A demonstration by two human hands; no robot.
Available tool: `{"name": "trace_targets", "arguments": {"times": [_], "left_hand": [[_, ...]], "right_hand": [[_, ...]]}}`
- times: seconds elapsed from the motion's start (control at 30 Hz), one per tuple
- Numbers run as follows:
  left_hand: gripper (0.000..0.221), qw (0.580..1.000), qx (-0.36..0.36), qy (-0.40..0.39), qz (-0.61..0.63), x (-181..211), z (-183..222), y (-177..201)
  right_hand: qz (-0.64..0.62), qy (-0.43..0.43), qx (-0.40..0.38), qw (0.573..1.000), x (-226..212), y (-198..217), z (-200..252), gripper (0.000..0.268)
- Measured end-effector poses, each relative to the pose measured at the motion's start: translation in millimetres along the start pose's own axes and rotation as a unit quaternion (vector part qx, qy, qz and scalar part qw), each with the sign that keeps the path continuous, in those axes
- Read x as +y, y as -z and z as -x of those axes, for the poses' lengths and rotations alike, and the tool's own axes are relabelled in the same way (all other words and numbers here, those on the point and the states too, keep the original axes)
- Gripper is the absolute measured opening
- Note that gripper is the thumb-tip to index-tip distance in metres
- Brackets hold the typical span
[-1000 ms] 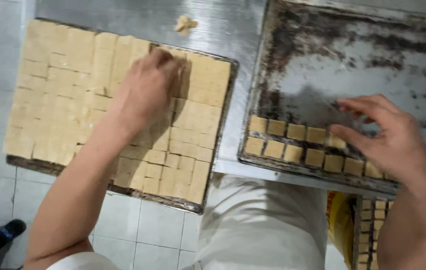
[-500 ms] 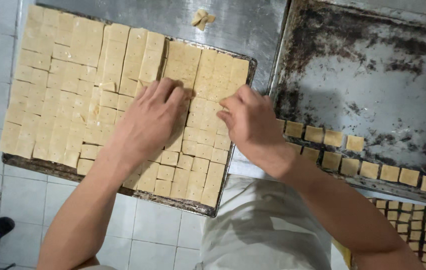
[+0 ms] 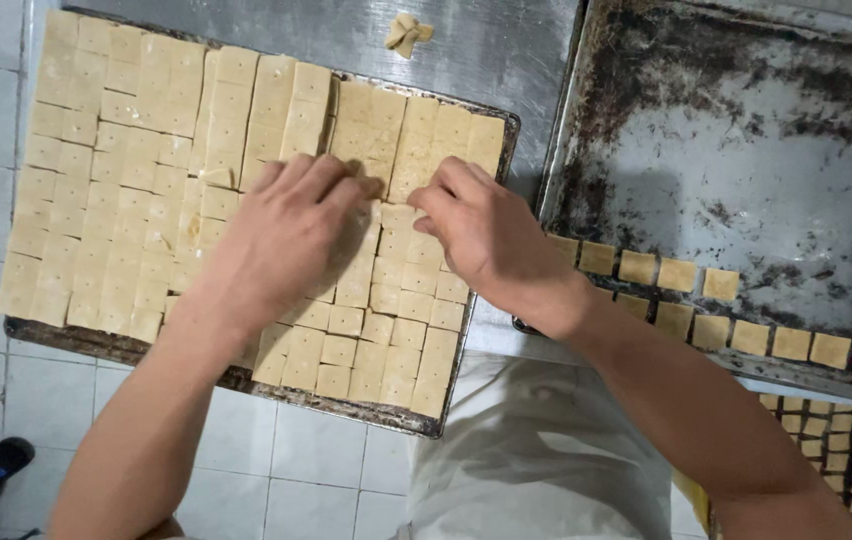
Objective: The person transfers small square pieces of dough from a large tray onto a separate baking sheet, arranging them in neat rows by hand.
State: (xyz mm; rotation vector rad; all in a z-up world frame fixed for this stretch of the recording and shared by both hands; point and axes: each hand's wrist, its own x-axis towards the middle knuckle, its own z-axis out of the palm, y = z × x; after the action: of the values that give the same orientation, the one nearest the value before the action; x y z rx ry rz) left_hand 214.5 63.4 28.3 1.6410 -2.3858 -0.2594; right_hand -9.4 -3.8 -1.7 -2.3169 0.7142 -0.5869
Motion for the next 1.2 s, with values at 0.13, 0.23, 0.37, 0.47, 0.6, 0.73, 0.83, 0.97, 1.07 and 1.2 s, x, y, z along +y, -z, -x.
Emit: {"name": "trace_targets", "arguments": {"times": [0.13, 0.23, 0.37, 0.47, 0.6, 0.73, 0.83, 0.97, 1.07, 1.2], "left_hand": [[0.02, 0.999, 0.016, -0.023, -0.029, -13, 8, -7], [0.018, 0.998, 0.038, -0.033, -0.024, -19, 3, -10], [0.009, 0.994, 0.061, -0.071, -0.047, -8, -1, 4], [0.007, 0.989, 0.01, -0.096, -0.112, 19, 11, 14], [0.01, 0.996, -0.078, -0.026, -0.032, 38, 16, 18], [0.017, 0.989, -0.046, 0.056, 0.129, 54, -22, 17], [0.016, 0.959, -0.078, 0.005, 0.274, 83, -64, 2], [0.012, 0.944, -0.131, -0.108, 0.283, 133, -121, -40], [0.01, 0.944, -0.065, -0.216, 0.241, 178, -159, -68], [0.016, 0.95, 0.004, -0.31, 0.037, 239, -199, -93]], "right_hand": [[-0.039, -0.014, 0.012, 0.999, 1, -4, -5, 0.014], [-0.005, 0.021, 0.031, 0.999, 0, -6, -7, 0.017], [-0.082, -0.121, -0.03, 0.989, -6, -7, -7, 0.01], [0.017, 0.056, -0.015, 0.998, -7, -1, 5, 0.009], [-0.005, 0.102, 0.036, 0.994, 8, 16, 35, 0.01], [-0.073, -0.01, 0.068, 0.995, 54, 67, 78, 0.008], [-0.009, -0.069, 0.078, 0.995, 92, 123, 125, 0.008], [0.1, -0.101, 0.147, 0.979, 124, 178, 206, 0.01], [0.172, -0.126, 0.16, 0.964, 134, 202, 248, 0.011], [0.233, -0.133, 0.128, 0.955, 132, 217, 279, 0.014]]}}
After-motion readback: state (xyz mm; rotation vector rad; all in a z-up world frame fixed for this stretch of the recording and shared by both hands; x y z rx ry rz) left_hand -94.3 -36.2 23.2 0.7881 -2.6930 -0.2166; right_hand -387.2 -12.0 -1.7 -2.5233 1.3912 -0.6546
